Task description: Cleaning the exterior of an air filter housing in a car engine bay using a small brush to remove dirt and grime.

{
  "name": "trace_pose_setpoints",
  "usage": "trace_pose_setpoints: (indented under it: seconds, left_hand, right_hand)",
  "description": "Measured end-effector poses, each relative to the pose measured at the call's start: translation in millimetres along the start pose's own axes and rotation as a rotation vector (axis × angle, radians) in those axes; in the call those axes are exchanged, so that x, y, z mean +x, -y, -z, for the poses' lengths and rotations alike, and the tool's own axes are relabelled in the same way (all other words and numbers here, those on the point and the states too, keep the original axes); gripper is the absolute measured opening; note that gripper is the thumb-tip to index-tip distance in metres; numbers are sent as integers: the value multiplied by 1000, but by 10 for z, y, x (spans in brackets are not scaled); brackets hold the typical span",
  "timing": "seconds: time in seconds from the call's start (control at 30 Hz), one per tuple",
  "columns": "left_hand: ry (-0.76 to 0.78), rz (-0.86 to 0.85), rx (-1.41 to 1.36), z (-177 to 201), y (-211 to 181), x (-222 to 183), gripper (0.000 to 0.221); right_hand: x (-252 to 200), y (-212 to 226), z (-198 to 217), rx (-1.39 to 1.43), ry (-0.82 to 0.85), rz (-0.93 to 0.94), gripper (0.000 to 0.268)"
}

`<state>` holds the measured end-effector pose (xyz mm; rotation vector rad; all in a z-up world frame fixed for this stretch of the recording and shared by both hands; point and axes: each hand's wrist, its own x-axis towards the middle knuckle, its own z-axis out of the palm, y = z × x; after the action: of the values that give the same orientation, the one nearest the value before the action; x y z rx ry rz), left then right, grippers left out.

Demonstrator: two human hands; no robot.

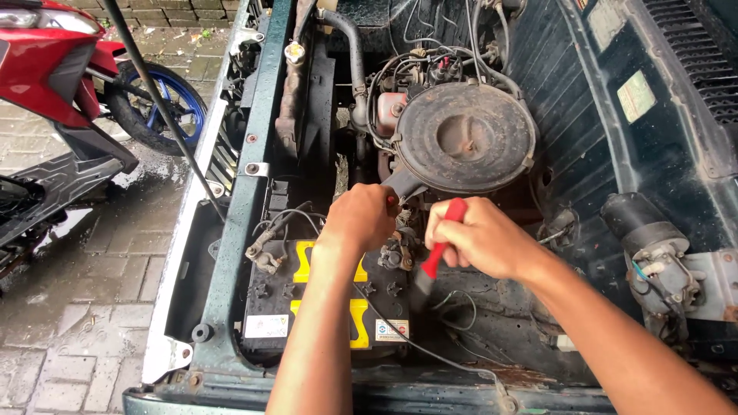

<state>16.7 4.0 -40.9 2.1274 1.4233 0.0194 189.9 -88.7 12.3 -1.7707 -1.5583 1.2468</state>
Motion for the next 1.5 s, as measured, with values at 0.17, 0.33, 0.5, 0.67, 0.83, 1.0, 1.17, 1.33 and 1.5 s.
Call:
trace_pose_setpoints:
  seconds: [0.17, 0.33, 0.5, 0.67, 0.83, 1.0, 1.17, 1.33, 1.5]
  left_hand:
    - [2, -6, 5, -27, -15, -2, 34]
    - [6, -20, 5, -49, -9, 23, 34]
    - [6, -33, -12, -25, 4, 5, 36]
    - [8, -32, 2, 10, -4, -20, 35]
    - [19, -19, -7, -20, 9, -10, 32]
    - [22, 9, 4, -30, 39, 17, 33]
    - [36, 71, -95, 393, -5, -293, 32]
    - [99, 174, -198, 608, -77, -597, 27]
    - [238, 152, -181, 641, -101, -569, 32]
  right_hand:
    - [-88, 139, 11, -142, -130, 59, 18]
    - [-111, 76, -13, -16, -21, 50, 21]
    - [-170, 131, -25, -155, -62, 93, 17]
    - [-203, 172, -75, -111, -39, 114, 18]
    - [-280, 203, -124, -178, 41, 180, 17]
    - [-313, 339, -180, -310, -8, 216, 17]
    - [-383, 370, -141, -418, 2, 220, 15]
    - [-352, 271, 46, -555, -114, 175, 23]
    - [-301, 199, 53, -714, -67, 151, 27]
